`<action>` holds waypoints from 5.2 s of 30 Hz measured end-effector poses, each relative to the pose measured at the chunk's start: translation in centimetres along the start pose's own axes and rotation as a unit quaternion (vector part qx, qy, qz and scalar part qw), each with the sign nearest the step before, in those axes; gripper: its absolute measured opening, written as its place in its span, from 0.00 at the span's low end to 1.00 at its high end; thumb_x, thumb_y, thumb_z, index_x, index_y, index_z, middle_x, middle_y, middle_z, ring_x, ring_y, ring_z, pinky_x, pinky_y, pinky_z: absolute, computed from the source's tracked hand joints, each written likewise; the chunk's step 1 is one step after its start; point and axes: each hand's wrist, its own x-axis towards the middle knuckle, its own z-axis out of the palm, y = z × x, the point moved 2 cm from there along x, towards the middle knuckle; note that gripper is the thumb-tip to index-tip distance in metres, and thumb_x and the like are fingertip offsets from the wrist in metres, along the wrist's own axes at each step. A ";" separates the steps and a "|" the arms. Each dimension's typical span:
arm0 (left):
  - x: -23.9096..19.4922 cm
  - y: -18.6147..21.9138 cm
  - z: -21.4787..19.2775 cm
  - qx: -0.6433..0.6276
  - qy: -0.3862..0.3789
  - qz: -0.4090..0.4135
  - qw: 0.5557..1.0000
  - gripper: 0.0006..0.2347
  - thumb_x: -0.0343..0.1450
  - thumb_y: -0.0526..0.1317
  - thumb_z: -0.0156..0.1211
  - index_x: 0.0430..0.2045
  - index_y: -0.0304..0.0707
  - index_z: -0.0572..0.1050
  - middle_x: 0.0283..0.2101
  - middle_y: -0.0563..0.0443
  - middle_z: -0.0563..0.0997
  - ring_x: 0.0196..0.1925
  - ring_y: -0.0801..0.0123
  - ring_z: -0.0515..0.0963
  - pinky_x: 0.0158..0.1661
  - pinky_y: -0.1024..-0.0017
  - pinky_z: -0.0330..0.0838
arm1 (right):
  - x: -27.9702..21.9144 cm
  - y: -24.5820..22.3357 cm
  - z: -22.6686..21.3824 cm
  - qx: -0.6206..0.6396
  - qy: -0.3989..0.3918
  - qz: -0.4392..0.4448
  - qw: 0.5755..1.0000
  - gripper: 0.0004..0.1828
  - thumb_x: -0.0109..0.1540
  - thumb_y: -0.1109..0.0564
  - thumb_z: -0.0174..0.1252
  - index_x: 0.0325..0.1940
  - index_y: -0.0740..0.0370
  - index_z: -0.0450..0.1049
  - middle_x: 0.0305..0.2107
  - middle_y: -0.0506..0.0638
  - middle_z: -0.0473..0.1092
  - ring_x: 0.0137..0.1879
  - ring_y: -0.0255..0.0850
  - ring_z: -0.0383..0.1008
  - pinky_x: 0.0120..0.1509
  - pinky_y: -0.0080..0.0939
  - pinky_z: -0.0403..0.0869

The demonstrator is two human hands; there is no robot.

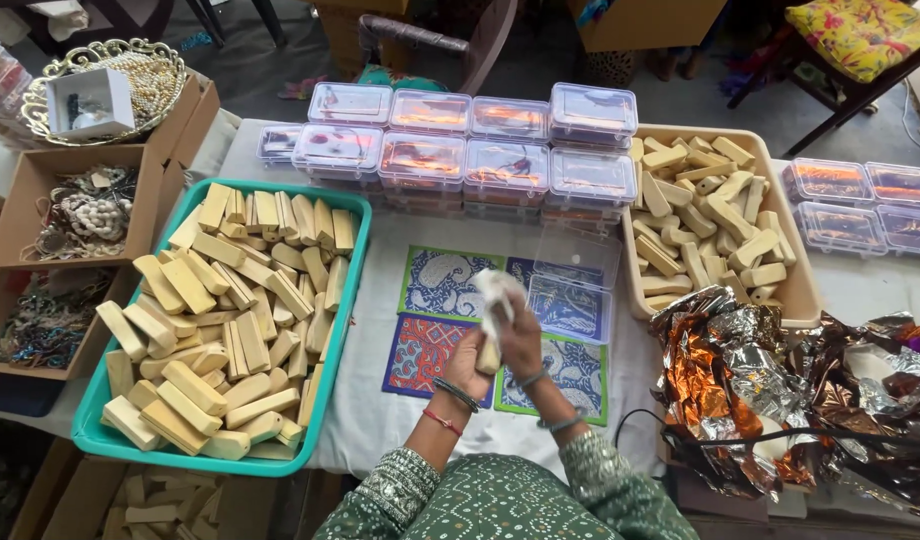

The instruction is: The person sits at a table and wraps small wooden blocks in shiny foil. They pick up a block, wipe it with a white cloth, and then wrap it in a sheet of foil. The wrapped block is placed into a clear plastic container. The person repeats this process for multiple blocks.

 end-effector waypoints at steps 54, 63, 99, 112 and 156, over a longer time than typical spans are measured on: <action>-8.0 1.6 7.7 0.220 -0.082 0.183 0.955 0.26 0.75 0.50 0.56 0.65 0.32 0.67 0.54 0.42 0.78 0.48 0.65 0.79 0.45 0.67 0.77 | 3.7 3.9 -3.6 -0.281 0.000 -0.031 0.959 0.09 0.65 0.53 0.57 0.43 0.61 0.75 0.39 0.57 0.75 0.48 0.51 0.77 0.54 0.49 0.73; -5.1 1.6 6.6 0.084 -0.039 0.166 0.982 0.17 0.76 0.43 0.56 0.58 0.35 0.71 0.50 0.46 0.80 0.47 0.67 0.82 0.47 0.69 0.80 | -1.0 8.1 -1.3 0.095 0.064 0.152 0.982 0.25 0.71 0.46 0.54 0.60 0.71 0.63 0.48 0.63 0.73 0.51 0.48 0.73 0.51 0.47 0.73; -3.9 2.5 1.4 0.077 -0.043 0.029 0.996 0.24 0.74 0.56 0.47 0.52 0.33 0.73 0.37 0.47 0.79 0.34 0.66 0.82 0.35 0.66 0.82 | -9.0 -0.7 -5.8 -0.213 -0.199 -0.047 0.955 0.23 0.55 0.68 0.57 0.52 0.52 0.77 0.52 0.54 0.72 0.43 0.50 0.81 0.48 0.47 0.79; 4.2 1.6 -10.7 0.346 0.143 0.120 0.919 0.21 0.66 0.35 0.70 0.54 0.32 0.76 0.43 0.50 0.83 0.36 0.70 0.82 0.34 0.70 0.76 | -15.1 8.1 -16.1 -0.579 0.047 0.063 0.812 0.37 0.49 0.54 0.66 0.63 0.63 0.68 0.63 0.69 0.57 0.64 0.65 0.66 0.59 0.59 0.71; -2.8 3.0 -6.9 0.819 0.242 0.177 0.489 0.20 0.71 0.55 0.59 0.58 0.62 0.77 0.48 0.44 0.76 0.52 0.49 0.75 0.56 0.54 0.69 | -13.1 16.9 -45.6 -0.411 0.232 0.257 0.843 0.12 0.63 0.54 0.65 0.47 0.61 0.81 0.40 0.58 0.78 0.47 0.49 0.79 0.54 0.48 0.75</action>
